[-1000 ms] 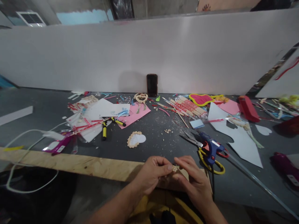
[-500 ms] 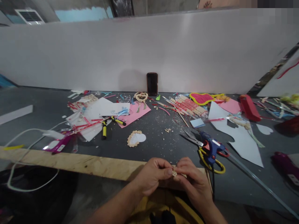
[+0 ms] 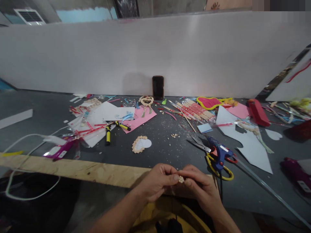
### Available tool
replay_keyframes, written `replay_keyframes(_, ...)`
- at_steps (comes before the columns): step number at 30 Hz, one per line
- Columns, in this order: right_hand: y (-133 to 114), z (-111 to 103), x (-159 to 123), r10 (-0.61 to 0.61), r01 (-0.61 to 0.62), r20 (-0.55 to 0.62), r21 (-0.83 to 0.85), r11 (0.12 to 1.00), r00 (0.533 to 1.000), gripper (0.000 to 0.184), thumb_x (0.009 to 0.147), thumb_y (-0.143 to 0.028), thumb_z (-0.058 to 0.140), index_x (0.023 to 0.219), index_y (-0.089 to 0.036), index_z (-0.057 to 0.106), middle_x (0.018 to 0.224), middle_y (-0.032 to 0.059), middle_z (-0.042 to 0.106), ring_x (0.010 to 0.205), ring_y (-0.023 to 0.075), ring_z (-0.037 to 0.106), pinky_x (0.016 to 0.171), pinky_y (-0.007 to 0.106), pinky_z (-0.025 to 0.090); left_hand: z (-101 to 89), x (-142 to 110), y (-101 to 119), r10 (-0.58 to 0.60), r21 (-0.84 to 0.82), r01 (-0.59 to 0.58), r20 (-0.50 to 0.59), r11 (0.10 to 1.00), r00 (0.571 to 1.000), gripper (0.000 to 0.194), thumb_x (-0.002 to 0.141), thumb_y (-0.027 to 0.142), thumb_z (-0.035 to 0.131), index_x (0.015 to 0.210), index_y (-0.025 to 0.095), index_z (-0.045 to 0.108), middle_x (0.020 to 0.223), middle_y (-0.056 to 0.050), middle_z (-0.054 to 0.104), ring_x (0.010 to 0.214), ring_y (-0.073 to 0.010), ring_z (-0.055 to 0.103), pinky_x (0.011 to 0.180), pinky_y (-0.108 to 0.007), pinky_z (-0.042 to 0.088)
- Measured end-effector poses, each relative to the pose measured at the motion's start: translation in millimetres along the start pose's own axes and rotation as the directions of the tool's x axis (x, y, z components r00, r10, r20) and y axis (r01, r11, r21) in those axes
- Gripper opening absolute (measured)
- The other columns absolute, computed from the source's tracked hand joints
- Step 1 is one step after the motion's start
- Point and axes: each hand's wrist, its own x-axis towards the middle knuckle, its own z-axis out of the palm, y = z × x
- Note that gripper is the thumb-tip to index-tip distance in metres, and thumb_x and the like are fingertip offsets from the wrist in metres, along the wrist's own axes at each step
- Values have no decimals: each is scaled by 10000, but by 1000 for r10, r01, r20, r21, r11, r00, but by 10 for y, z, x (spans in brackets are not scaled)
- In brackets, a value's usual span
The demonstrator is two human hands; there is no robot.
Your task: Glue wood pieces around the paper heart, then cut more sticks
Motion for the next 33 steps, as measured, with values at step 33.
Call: replay_keyframes(33, 12, 44, 13, -84, 81, -56, -40, 996, 995, 184, 774, -194, 601, 925, -275, 670, 788, 32, 625, 771, 164, 586, 679, 284, 480, 64, -11, -52, 30, -17, -32, -88, 999, 996, 316, 509, 332, 806, 608, 98, 618, 559, -9, 586, 490, -78, 496, 525, -215, 364)
